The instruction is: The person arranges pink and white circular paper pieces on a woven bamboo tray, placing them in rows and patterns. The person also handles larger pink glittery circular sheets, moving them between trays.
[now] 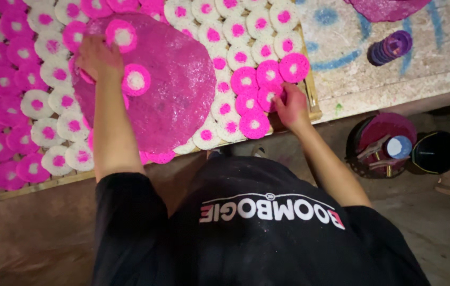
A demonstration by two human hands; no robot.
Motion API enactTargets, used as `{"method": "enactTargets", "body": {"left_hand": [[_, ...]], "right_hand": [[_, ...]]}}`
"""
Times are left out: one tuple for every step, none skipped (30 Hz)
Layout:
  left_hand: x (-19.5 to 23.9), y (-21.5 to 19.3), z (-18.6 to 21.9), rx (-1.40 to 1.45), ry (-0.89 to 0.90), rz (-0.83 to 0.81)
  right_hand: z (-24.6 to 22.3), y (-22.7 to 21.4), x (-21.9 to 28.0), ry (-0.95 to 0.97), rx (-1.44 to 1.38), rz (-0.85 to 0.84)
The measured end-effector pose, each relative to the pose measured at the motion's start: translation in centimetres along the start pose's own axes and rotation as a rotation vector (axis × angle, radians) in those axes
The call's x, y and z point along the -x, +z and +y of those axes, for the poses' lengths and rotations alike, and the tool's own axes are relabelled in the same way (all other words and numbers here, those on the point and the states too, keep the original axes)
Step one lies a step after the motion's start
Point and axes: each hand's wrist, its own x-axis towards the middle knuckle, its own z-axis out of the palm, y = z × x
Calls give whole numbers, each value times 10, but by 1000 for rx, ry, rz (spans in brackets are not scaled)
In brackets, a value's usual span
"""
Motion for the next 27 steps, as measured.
{"method": "enactTargets", "body": {"left_hand": [[-2, 1, 3, 75, -66, -47], [-4, 0, 3, 148, -138, -89], [-6, -1, 4, 160, -126, -75], [-8, -4, 8, 174, -114, -60], [-11, -9, 11, 188, -103, -46], [-12, -13, 18, 317, -100, -57], [-12, -20, 27, 445, -96, -68], [-8, -28, 35, 574, -86, -83], [0, -39, 44, 661, -36, -73], [9, -51, 60, 747, 23, -64], [23, -62, 78, 833, 84, -55], [41, -73, 99, 762, 164, -60], [65, -82, 121, 690, 245, -65], [92, -90, 143, 655, 349, -142], [119, -98, 163, 618, 454, -219], [146, -103, 181, 576, 534, -321], [171, -107, 193, 531, 614, -422], [193, -110, 198, 637, 746, -419], [209, -110, 201, 744, 878, -415], [213, -109, 197, 749, 808, -440], [212, -107, 186, 752, 738, -465], [205, -101, 172, 754, 662, -485], [192, -95, 152, 678, 615, -325], [175, -88, 125, 597, 563, -166], [158, -80, 100, 526, 544, -82], [145, -72, 72, 413, 462, -24], [132, -64, 49, 239, 497, 92]], "right_hand": [[-8, -4, 3, -45, 73, 27], [-17, -6, 4, -96, 142, 52], [-26, -9, 6, -148, 210, 77], [-34, -12, 7, -184, 237, 116], [-42, -15, 8, -221, 264, 156], [-48, -19, 8, -256, 296, 196], [-53, -20, 6, -239, 219, 176], [-57, -22, 6, -214, 146, 156], [-61, -22, 4, -190, 73, 136], [-66, -18, -2, -67, -187, 15], [-72, -12, -11, 55, -447, -108], [-76, -4, -16, 180, -709, -230], [-80, 4, -22, 310, -839, -279], [-82, 12, -27, 442, -967, -321], [-84, 22, -30, 538, -1167, -321], [-82, 31, -34, 594, -1314, -318], [-76, 37, -37, 628, -1424, -286], [-66, 42, -37, 646, -1492, -239], [-52, 43, -37, 636, -1487, -160], [-34, 41, -37, 611, -1460, -84], [-11, 33, -35, 583, -1411, -11], [12, 25, -34, 552, -1336, 38], [36, 13, -31, 527, -1250, 90], [58, 4, -28, 503, -1166, 137], [77, -4, -23, 489, -1150, 104], [93, -14, -20, 473, -1134, 72], [105, -20, -16, 458, -1117, 39]]}}
